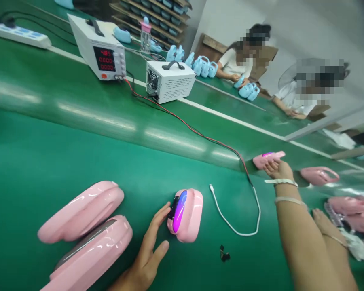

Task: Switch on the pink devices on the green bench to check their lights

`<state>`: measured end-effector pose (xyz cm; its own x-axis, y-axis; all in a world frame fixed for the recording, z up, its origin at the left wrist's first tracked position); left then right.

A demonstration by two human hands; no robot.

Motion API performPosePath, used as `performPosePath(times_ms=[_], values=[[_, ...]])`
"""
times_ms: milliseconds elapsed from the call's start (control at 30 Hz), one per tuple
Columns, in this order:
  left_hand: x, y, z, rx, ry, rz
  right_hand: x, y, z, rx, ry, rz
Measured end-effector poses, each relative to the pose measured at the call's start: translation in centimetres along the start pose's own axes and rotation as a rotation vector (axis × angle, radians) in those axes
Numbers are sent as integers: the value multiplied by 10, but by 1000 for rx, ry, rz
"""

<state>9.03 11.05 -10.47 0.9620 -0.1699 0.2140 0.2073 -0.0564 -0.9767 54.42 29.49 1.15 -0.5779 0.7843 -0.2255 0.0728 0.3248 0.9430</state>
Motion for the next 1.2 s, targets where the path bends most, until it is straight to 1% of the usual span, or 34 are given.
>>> performPosePath(times_ms=[67,100,167,233,267,333,400,500,667,733,833,933,1000,1033,1133,1200], values=[[-1,-4,4,-4,-33,-51,-5,-16,-25,56,19,85],[-1,-7,8,-13,-56,-81,-5,-26,-45,79,69,122],[0,-11,21,-58,-118,-135,3,-53,-95,120,241,174],[3,-17,40,-128,-192,-175,30,-82,-160,163,613,173],[6,-20,51,-161,-213,-179,40,-96,-189,182,723,170],[15,-28,72,-206,-202,-132,56,-116,-231,188,810,189],[22,-34,88,-220,-150,-48,71,-127,-256,206,860,270],[25,-37,98,-209,-113,37,88,-131,-271,241,943,405],[19,-35,95,-192,-156,29,99,-136,-274,229,1004,555],[17,-36,94,-197,-186,15,100,-137,-275,179,1012,557],[17,-41,95,-191,-214,21,101,-138,-276,108,990,522],[21,-43,94,-179,-228,35,99,-135,-277,67,970,495],[26,-40,91,-165,-252,32,93,-129,-279,-38,915,468],[29,-39,88,-151,-274,25,88,-123,-280,-124,874,449],[35,-38,78,-131,-318,-18,69,-100,-296,-503,732,346],[34,-43,70,-164,-333,-12,60,-88,-313,-710,668,276]])
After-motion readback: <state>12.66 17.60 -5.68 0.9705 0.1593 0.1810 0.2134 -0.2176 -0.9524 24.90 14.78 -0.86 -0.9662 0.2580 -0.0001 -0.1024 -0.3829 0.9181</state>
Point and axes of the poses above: each hand's wrist, its own z-axis towards the middle knuckle, its own x-axis out of the palm, y = z × x, the point moved 7 cm from there along z, towards the middle knuckle, and after that the axes turned 5 degrees about -y, right-handed, at the moved point
